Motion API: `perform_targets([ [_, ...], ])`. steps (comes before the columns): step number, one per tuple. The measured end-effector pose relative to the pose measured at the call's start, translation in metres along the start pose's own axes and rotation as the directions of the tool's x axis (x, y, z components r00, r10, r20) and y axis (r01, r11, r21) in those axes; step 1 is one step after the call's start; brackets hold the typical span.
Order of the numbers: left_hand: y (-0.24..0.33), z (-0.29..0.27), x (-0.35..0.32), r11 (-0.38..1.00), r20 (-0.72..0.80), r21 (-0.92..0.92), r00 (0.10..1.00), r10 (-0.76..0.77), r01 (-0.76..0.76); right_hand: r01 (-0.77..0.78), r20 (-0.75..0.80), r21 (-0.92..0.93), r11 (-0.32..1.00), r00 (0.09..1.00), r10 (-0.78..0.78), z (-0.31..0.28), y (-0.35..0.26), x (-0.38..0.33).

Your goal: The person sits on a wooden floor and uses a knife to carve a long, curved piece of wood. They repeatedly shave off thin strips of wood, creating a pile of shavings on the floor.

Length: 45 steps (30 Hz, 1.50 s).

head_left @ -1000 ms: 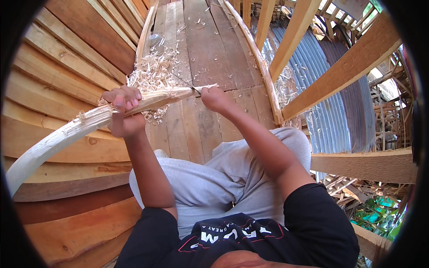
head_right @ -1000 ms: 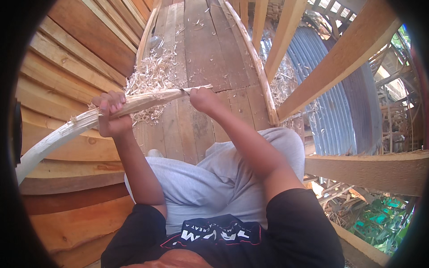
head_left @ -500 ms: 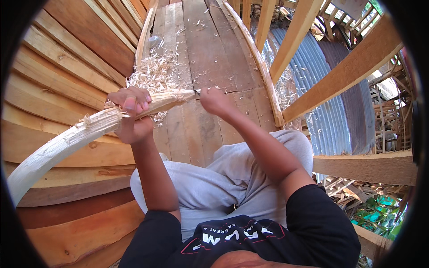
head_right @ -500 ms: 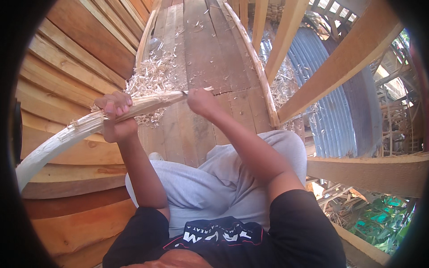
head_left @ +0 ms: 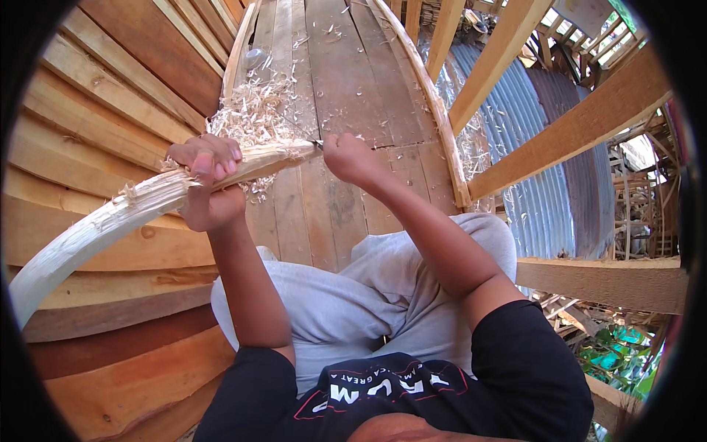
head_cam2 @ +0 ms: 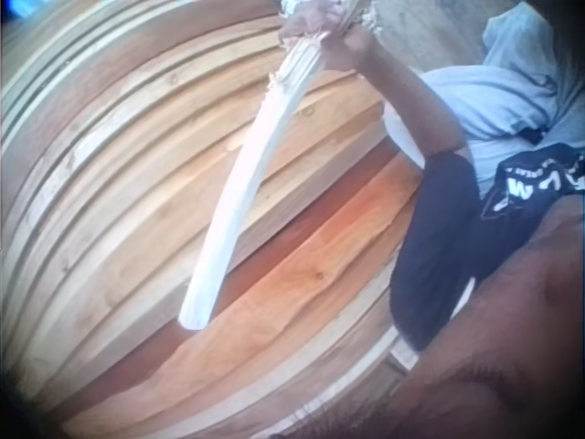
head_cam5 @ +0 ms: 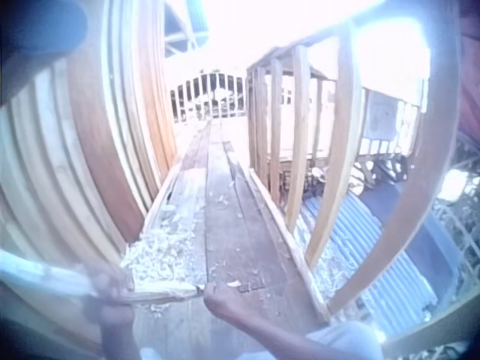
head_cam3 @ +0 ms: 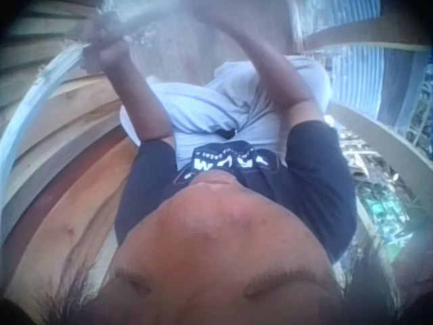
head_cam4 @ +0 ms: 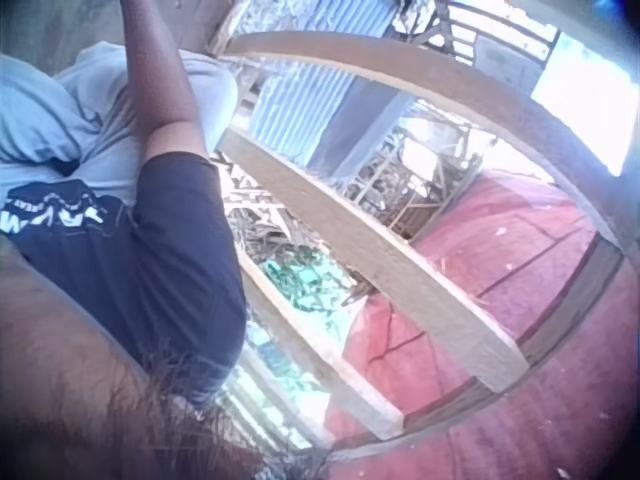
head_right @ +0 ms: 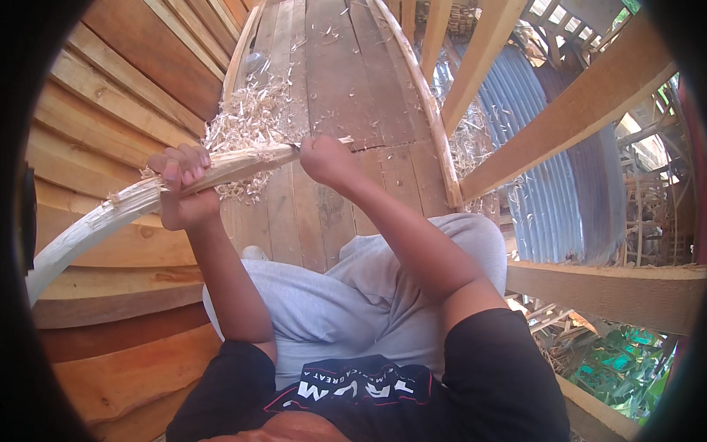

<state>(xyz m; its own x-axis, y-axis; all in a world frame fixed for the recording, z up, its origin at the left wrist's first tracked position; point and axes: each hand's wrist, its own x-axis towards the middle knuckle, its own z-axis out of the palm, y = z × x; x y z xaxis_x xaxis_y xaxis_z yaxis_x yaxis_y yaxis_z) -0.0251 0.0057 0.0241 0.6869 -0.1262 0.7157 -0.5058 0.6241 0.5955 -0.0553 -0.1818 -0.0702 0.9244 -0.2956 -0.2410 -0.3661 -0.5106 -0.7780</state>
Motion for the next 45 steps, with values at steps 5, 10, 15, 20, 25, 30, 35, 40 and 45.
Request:
perform_targets([
  [5, -0.004, -0.011, 0.001, 0.997, -0.104, -0.064, 0.993, -0.047, 0.041, -0.07, -0.027, -0.033, 0.997, 0.997, 0.07, 0.01, 0.045, 0.035],
  [10, -0.003, -0.033, 0.002, 0.995, -0.276, -0.064, 0.957, -0.09, 0.075, -0.057, -0.119, -0.108, 0.993, 0.992, 0.044, 0.019, 0.033, 0.017],
  [15, -0.006, -0.039, 0.0, 0.993, -0.391, -0.07, 0.914, -0.11, 0.09, -0.041, -0.121, -0.104, 0.994, 0.992, 0.028, 0.019, 0.039, 0.017],
  [20, -0.004, -0.028, -0.006, 0.998, -0.284, -0.058, 0.958, -0.034, 0.018, 0.047, -0.051, -0.087, 0.995, 0.997, -0.052, 0.005, -0.009, -0.02],
  [25, -0.007, 0.012, -0.006, 1.0, -0.31, -0.013, 0.95, -0.029, 0.027, 0.035, -0.013, -0.086, 0.996, 0.999, -0.036, 0.0, 0.059, 0.022],
  [30, 0.0, 0.001, -0.008, 0.999, -0.214, -0.032, 0.977, -0.016, 0.009, 0.122, -0.002, -0.206, 0.971, 0.992, -0.125, 0.005, 0.019, -0.004],
  [35, -0.006, 0.018, -0.007, 0.998, -0.278, -0.015, 0.959, -0.064, 0.062, 0.04, 0.027, -0.319, 0.947, 0.999, -0.033, -0.001, 0.085, 0.037],
  [40, 0.001, -0.002, -0.003, 0.998, -0.116, -0.052, 0.993, -0.03, 0.024, 0.125, 0.053, -0.344, 0.931, 0.992, -0.114, -0.001, 0.053, 0.02],
  [45, 0.002, 0.006, -0.006, 1.0, 0.015, -0.008, 1.0, -0.008, 0.008, 0.085, 0.115, -0.182, 0.98, 0.991, -0.064, -0.014, 0.013, 0.0],
])
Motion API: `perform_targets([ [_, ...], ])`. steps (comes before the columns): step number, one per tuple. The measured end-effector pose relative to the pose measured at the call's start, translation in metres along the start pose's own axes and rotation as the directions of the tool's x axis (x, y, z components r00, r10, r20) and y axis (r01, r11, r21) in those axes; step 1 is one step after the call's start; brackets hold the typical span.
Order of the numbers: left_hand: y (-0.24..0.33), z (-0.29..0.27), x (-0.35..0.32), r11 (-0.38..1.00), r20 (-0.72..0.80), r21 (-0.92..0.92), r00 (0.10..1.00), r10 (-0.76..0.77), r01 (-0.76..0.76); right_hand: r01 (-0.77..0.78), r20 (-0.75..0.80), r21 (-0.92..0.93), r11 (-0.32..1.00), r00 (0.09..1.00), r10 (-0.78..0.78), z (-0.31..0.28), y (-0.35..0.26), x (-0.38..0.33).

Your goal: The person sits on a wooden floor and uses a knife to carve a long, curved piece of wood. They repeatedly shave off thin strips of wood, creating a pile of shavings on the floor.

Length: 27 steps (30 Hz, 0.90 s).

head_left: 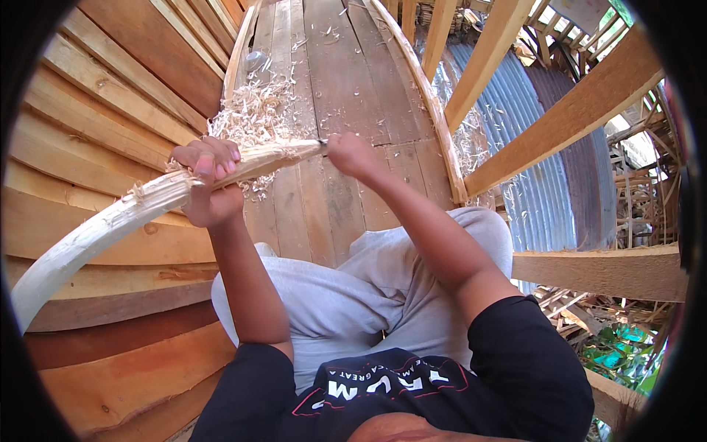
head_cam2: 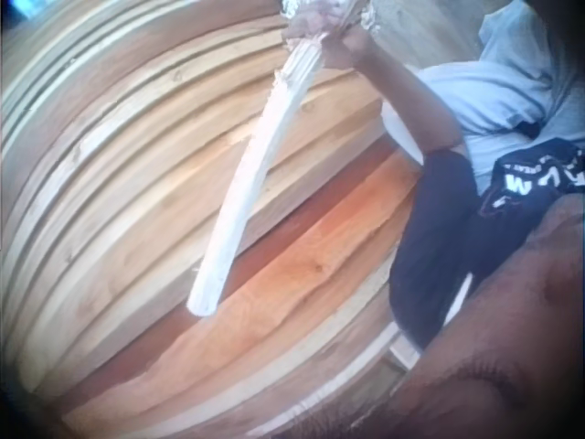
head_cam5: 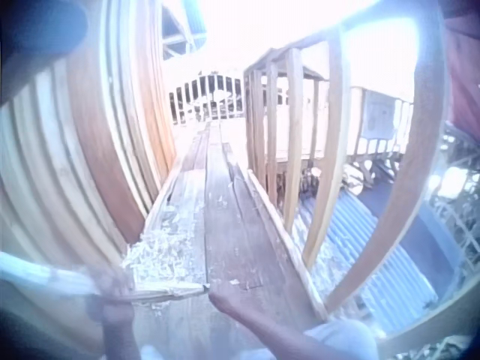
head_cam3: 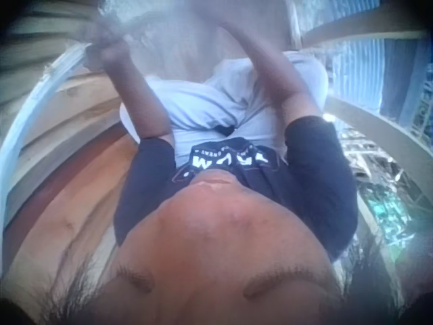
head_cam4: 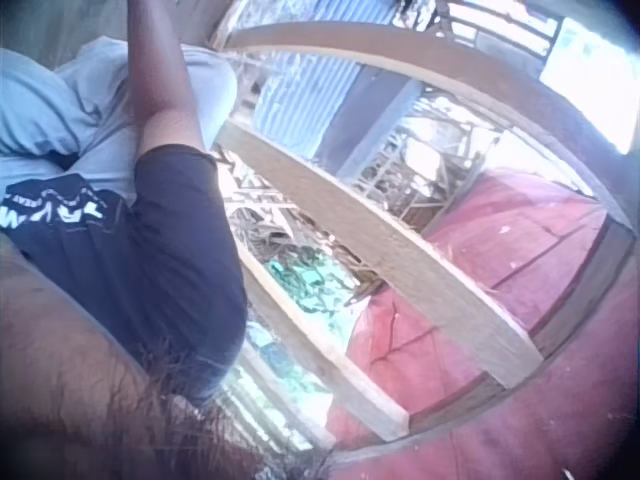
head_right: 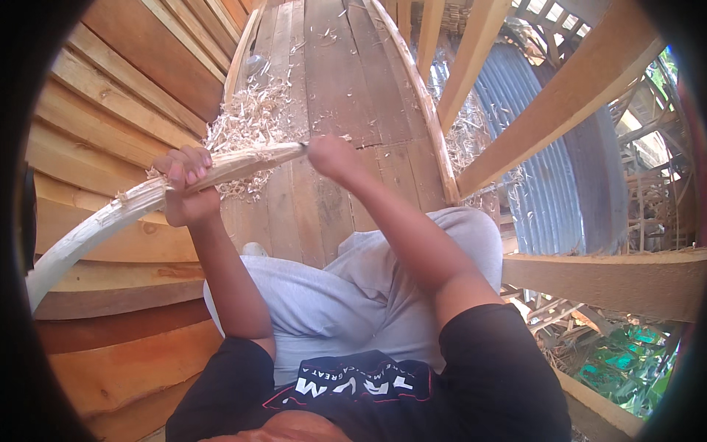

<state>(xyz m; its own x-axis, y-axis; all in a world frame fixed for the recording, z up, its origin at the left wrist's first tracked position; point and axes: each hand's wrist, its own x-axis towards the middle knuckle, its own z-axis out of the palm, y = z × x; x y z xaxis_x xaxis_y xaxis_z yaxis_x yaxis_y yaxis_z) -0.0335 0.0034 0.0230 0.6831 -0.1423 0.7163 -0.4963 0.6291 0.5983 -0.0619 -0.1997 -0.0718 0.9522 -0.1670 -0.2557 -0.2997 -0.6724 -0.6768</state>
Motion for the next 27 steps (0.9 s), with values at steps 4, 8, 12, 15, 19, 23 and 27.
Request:
perform_targets([
  [4, -0.008, -0.024, 0.003, 0.995, -0.104, -0.091, 0.994, -0.038, 0.028, -0.06, -0.143, 0.064, 0.996, 0.987, 0.068, 0.031, 0.042, 0.028],
  [8, -0.002, -0.034, 0.006, 0.999, -0.142, -0.043, 0.99, -0.024, 0.018, -0.081, -0.082, 0.075, 0.994, 0.993, 0.087, 0.021, 0.003, 0.009],
  [12, -0.002, -0.012, 0.002, 1.0, -0.08, -0.007, 0.997, -0.005, 0.004, 0.013, -0.09, 0.049, 0.999, 0.996, -0.009, 0.006, -0.012, -0.005],
  [15, -0.008, 0.003, 0.002, 0.998, -0.115, -0.057, 0.993, -0.027, 0.02, -0.078, -0.103, 0.038, 0.996, 0.991, 0.081, 0.012, 0.031, 0.009],
  [19, -0.008, -0.017, 0.004, 0.994, -0.148, -0.103, 0.988, -0.038, 0.022, -0.117, -0.182, 0.085, 0.989, 0.974, 0.131, 0.021, 0.022, 0.017],
  [23, -0.001, -0.02, 0.004, 0.998, -0.127, -0.061, 0.992, -0.023, 0.016, -0.059, -0.135, 0.093, 0.994, 0.988, 0.071, 0.011, -0.017, -0.004],
  [27, -0.006, 0.0, 0.001, 1.0, -0.097, -0.017, 0.995, 0.002, -0.003, -0.036, -0.191, 0.119, 0.992, 0.98, 0.059, 0.027, 0.034, 0.021],
])
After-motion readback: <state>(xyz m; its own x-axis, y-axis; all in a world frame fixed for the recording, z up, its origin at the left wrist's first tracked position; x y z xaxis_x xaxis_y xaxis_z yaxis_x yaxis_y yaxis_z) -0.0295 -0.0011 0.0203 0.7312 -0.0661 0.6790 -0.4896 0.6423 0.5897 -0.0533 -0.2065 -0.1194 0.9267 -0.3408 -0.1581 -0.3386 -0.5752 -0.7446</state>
